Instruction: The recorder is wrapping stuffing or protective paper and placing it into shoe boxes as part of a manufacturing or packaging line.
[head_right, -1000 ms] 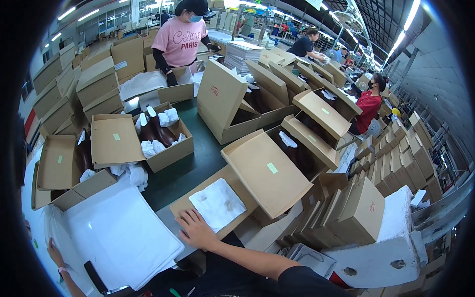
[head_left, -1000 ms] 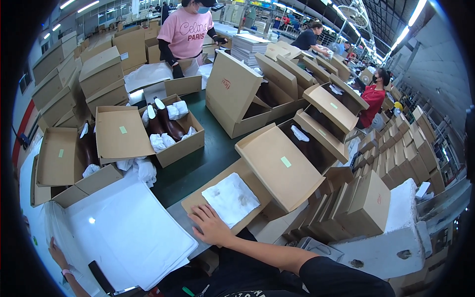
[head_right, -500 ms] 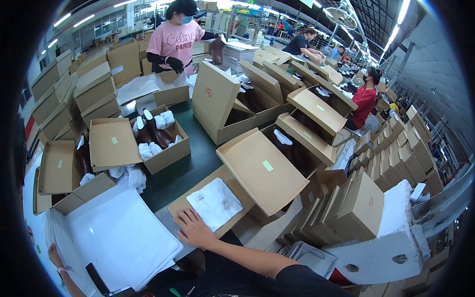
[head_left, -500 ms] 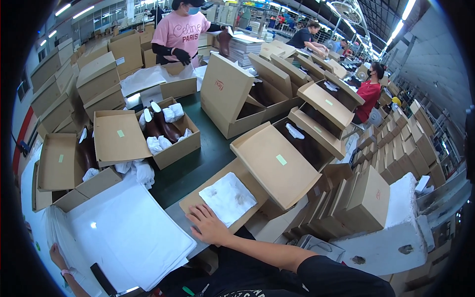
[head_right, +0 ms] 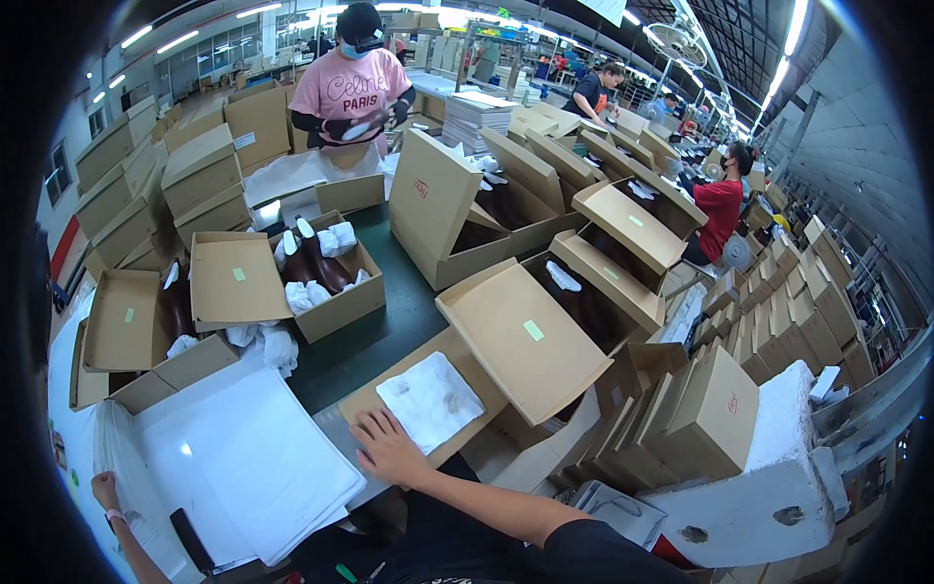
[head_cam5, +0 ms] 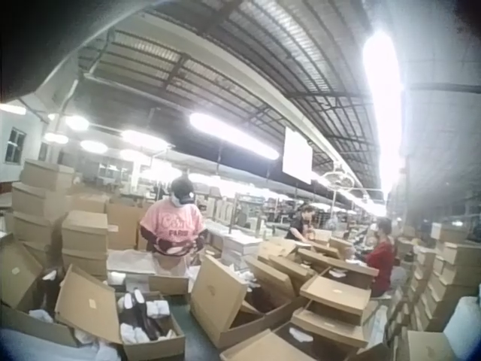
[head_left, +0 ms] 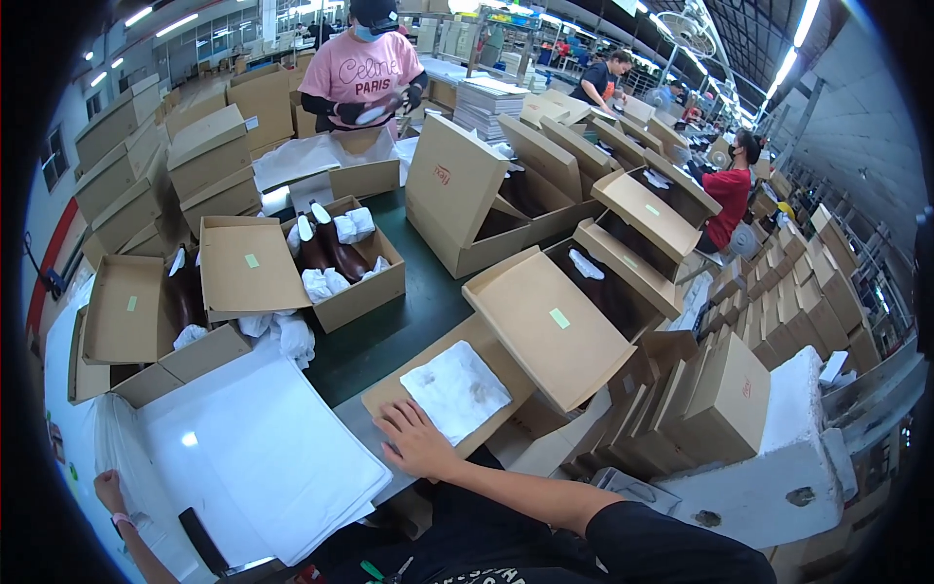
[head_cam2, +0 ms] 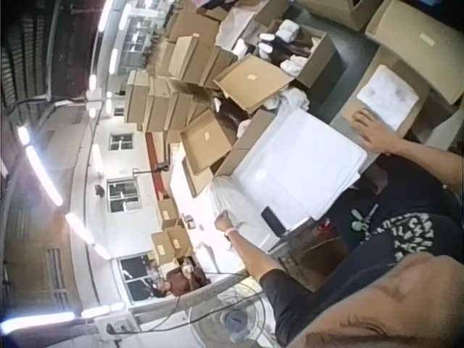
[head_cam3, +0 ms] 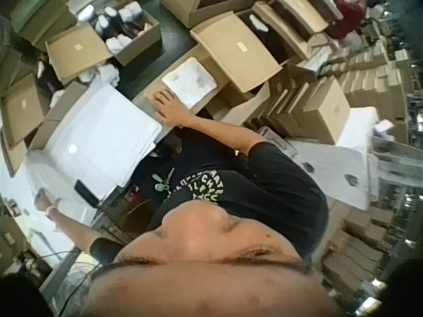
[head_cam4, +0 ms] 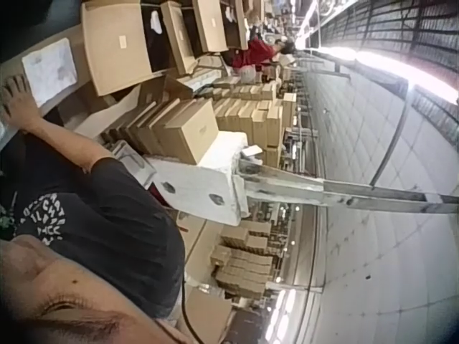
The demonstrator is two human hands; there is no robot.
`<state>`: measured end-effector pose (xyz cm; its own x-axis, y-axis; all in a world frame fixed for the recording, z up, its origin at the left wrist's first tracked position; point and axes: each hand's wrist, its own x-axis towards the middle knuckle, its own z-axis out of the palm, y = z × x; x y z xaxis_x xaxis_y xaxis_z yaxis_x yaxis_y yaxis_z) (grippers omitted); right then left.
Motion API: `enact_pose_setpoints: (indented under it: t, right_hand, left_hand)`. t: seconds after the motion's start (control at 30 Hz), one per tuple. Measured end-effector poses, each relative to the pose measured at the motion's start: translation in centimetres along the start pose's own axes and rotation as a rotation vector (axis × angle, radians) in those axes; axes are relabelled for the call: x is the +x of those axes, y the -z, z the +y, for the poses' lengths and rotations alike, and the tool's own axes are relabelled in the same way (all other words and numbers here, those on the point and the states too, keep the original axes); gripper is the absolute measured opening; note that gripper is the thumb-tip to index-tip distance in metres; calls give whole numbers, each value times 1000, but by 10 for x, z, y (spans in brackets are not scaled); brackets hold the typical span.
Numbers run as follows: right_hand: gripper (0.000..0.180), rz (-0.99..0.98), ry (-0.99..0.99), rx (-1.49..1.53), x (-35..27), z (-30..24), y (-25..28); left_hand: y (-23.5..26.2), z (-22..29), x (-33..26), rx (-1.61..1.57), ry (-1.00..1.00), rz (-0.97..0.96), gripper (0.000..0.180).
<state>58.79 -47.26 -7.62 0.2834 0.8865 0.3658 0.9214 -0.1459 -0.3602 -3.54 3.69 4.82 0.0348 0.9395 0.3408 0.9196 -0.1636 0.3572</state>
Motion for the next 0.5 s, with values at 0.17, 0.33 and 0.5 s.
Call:
enact_pose_setpoints:
  t: [0.17, 0.33, 0.5]
  right_hand:
    - [50, -12, -2, -11, -1, 0, -2]
    - [50, -8, -1, -2, 1, -2, -1]
    - [50, -8, -12, -6, 1, 1, -2]
  left_hand:
    - [3, -9, 9, 71, -32, -54, 36]
    - [21, -5, 18, 138, -63, -88, 36]
    - [18, 20, 20, 259, -65, -181, 41]
